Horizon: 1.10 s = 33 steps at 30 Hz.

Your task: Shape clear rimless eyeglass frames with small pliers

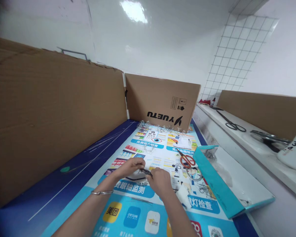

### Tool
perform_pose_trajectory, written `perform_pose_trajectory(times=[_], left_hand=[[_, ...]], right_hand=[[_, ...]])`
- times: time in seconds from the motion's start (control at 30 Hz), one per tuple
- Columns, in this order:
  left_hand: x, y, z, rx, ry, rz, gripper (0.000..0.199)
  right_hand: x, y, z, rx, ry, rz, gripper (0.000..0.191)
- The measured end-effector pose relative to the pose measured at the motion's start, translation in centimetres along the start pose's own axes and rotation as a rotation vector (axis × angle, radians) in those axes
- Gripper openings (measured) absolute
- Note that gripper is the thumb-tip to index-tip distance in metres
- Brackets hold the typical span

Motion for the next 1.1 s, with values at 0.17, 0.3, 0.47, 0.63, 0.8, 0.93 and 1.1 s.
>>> perform_pose_trajectory(times=[0.17,0.3,0.47,0.63,0.8,0.93,1.1], left_hand=[[0.0,0.0,0.2,-0.016,-0.015,-0.001,0.017],[0.1,0.0,0.2,-0.01,-0.01,0.008,0.017],[0.0,0.1,0.3,-0.003,0.023,0.022,0.017],[0.6,0.1,0.3,0.006,0.098,0.091,0.016],[1.7,0.3,0.3,0.06,0.24,0.13,0.013],[2.2,0.6,0.4,0.086,0.357,0.159,0.012],[2.5,0.8,0.4,0.119,0.453,0.18,0.01]], right_hand=[[-0.3,-0.1,0.1,-0.004,-0.013,0.015,0.039],[-0.4,-0.1,0.2,0.002,-0.027,0.043,0.04],[-0.9,-0.3,0.3,-0.011,-0.065,0.058,0.037],[-1.5,-0.8,1.2,0.005,-0.241,-0.025,0.04],[-1.0,-1.0,2.0,0.097,-0.367,0.004,0.042],[-0.7,-1.2,1.9,0.111,-0.365,0.09,0.036],[-0.4,-1.1,1.4,0.12,-0.395,0.139,0.03]])
Point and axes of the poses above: each hand's wrist, its own y-axis away from the middle knuckle, its own x-axis out of the back of the hand, z = x × y, the point moved 2 cm from there along -y, towards the middle knuckle, and after that the axes turned 2 degrees about x, right-handed, at the moved point
